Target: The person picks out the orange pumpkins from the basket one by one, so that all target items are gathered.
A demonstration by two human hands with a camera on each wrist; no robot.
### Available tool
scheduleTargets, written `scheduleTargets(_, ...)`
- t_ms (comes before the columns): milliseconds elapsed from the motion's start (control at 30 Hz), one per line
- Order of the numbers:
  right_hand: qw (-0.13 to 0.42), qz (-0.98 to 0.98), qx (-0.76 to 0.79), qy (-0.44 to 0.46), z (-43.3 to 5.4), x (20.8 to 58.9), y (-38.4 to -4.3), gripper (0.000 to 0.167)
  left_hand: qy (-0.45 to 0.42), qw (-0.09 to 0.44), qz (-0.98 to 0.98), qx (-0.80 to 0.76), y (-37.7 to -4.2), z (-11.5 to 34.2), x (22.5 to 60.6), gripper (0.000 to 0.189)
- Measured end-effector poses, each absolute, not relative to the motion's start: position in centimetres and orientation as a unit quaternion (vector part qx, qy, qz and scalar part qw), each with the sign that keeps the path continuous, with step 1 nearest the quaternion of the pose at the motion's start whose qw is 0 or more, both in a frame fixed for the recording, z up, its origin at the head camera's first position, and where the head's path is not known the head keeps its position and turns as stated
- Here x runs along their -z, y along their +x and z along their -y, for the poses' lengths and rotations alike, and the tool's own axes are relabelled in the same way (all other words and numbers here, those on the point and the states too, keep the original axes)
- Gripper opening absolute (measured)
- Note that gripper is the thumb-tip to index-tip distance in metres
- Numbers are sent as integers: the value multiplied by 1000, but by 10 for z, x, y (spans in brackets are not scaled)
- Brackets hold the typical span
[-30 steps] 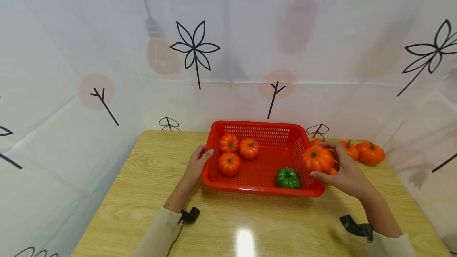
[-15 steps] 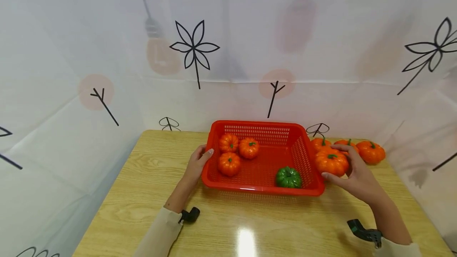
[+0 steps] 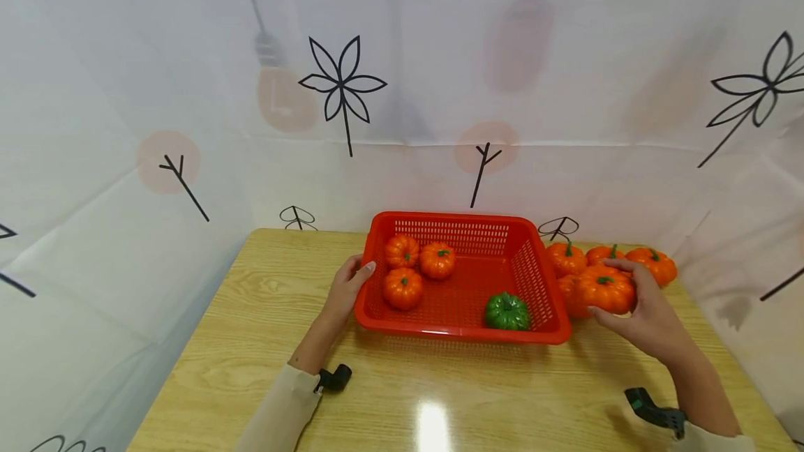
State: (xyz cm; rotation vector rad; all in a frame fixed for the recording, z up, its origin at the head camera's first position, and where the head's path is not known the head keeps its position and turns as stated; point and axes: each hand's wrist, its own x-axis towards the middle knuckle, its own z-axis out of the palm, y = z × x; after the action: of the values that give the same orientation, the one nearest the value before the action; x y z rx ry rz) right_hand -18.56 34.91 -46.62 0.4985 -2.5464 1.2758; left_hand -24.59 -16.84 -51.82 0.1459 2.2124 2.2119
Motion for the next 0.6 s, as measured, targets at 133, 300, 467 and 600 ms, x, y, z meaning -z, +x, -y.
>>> scheduleTargets(133, 136, 881, -426, 153, -360, 472, -188, 88, 47, 5, -705, -708, -246, 168, 517, 49)
scheduleTargets(300, 143, 879, -434, 137, -373, 478, -189, 87, 45, 6, -704, -709, -246, 168, 516, 49)
scheduleTargets(467, 148, 874, -447, 120, -383, 481, -189, 84, 46, 4, -705, -708, -246, 168, 517, 49)
scheduleTargets(600, 150, 878, -445, 94, -389, 485, -189, 83, 46, 5, -704, -709, -246, 168, 518, 49)
